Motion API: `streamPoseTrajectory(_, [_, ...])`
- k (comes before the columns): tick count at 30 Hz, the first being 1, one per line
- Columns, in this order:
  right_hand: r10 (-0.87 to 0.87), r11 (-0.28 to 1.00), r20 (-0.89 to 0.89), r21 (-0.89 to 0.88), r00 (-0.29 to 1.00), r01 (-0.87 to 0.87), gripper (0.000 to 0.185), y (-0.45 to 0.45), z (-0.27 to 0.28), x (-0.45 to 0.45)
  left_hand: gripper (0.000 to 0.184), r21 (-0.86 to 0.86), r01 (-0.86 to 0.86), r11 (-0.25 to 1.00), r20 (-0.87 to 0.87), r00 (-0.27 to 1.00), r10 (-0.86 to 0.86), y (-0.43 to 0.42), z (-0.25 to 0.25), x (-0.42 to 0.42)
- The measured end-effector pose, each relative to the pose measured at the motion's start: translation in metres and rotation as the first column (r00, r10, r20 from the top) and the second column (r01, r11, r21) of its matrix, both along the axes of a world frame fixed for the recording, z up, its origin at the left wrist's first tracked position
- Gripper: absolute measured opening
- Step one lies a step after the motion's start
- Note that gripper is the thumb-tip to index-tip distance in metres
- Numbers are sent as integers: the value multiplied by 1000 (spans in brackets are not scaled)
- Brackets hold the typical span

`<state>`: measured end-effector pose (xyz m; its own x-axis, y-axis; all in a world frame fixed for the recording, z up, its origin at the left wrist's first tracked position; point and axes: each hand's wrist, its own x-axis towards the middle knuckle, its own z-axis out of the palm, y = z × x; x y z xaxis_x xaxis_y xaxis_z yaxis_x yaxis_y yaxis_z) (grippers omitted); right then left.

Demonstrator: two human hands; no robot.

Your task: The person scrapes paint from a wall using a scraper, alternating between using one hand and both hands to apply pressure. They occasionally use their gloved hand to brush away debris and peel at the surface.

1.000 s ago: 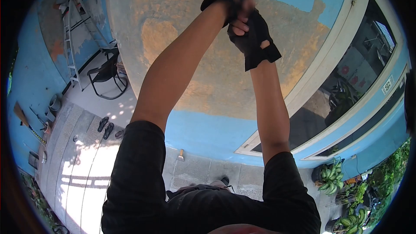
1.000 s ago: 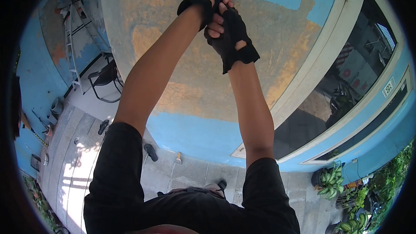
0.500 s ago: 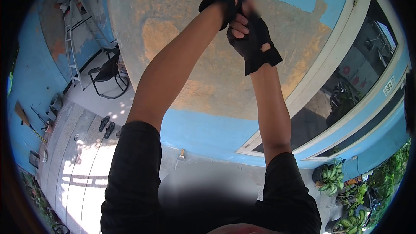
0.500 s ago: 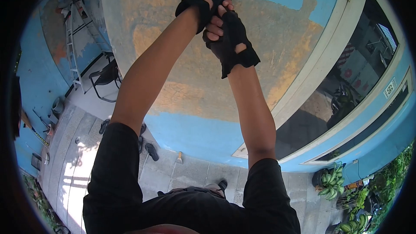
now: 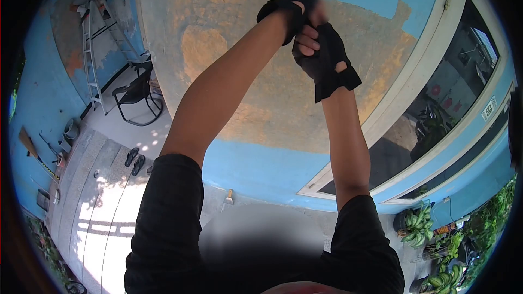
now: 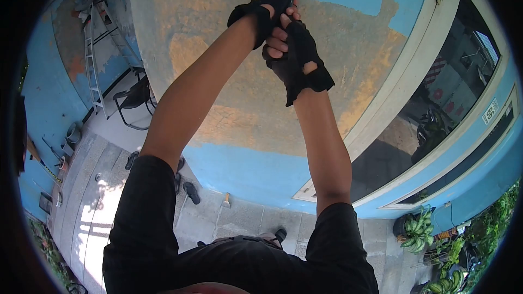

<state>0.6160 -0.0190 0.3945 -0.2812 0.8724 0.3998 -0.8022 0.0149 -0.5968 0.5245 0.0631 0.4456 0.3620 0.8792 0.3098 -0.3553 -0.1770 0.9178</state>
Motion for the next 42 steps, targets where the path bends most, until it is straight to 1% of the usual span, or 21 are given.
streamPoseTrajectory(3, [95,995,-8,44,995,-94,13,10,1,3,21,31,-85,996,-23,996,86,-6,3,-2])
streamPoseTrajectory(5, [-31,999,8,-8,999,31,13,-3,4,-6,21,13,85,996,84,993,-86,10,-5,-3])
streamPoseTrajectory(9, [5,998,34,55,999,-7,11,-2,-5,-1,21,17,108,994,49,993,-109,11,-4,0])
streamPoseTrajectory(11, [-10,998,3,58,1000,9,11,4,10,-1,22,42,-44,998,15,999,44,-3,13,-1])
streamPoseTrajectory(14, [-6,1000,1,28,1000,6,12,0,10,-7,22,36,66,997,85,994,-69,8,6,-4])
streamPoseTrajectory(15, [-3,1000,0,28,1000,3,12,2,5,-2,22,35,63,997,83,994,-66,13,2,-3])
streamPoseTrajectory(17, [140,989,18,55,990,-140,15,11,-5,13,23,-38,75,996,10,997,-75,22,1,5])
streamPoseTrajectory(18, [140,988,22,67,990,-141,15,10,3,14,22,-5,13,1000,14,1000,-13,7,7,5])
streamPoseTrajectory(20, [188,982,-19,21,982,-188,16,5,9,13,22,3,19,1000,13,1000,-19,4,12,5])
streamPoseTrajectory(21, [188,982,-23,-2,982,-188,16,2,0,12,23,-4,27,1000,11,1000,-27,-4,6,4])
streamPoseTrajectory(22, [123,992,-12,-7,992,-124,16,-1,-4,12,23,-38,18,999,-83,996,-21,-22,3,-4])
streamPoseTrajectory(23, [61,998,3,4,998,-61,17,-1,-2,11,23,-33,17,999,-82,996,-19,-19,2,-2])
streamPoseTrajectory(25, [82,996,38,35,996,-83,17,7,1,21,23,3,-1,1000,-36,999,1,-16,4,8])
streamPoseTrajectory(26, [103,993,71,51,992,-106,16,12,2,27,23,-6,-2,1000,62,998,3,-13,5,12])
streamPoseTrajectory(27, [101,993,72,54,992,-105,16,13,4,25,23,-2,0,1000,62,998,0,-25,7,8])
streamPoseTrajectory(29, [94,994,62,46,994,-97,15,11,3,24,22,-58,-40,997,-61,997,37,-53,10,0])
streamPoseTrajectory(30, [88,995,62,40,994,-91,15,7,-2,27,22,-64,-33,997,-61,998,29,-42,3,7])
streamPoseTrajectory(32, [62,996,158,61,985,-72,15,3,-3,27,21,-25,37,999,127,991,-34,-8,-4,17])
streamPoseTrajectory(36, [5,997,163,71,987,-17,15,3,16,20,20,-45,-11,999,154,988,18,-6,9,14])
streamPoseTrajectory(38, [-50,999,151,22,987,48,14,-5,21,13,21,-18,101,995,229,969,-95,15,8,14])
streamPoseTrajectory(42, [-13,1000,199,7,980,12,13,-1,16,25,21,-7,108,994,259,960,-102,1,4,15])
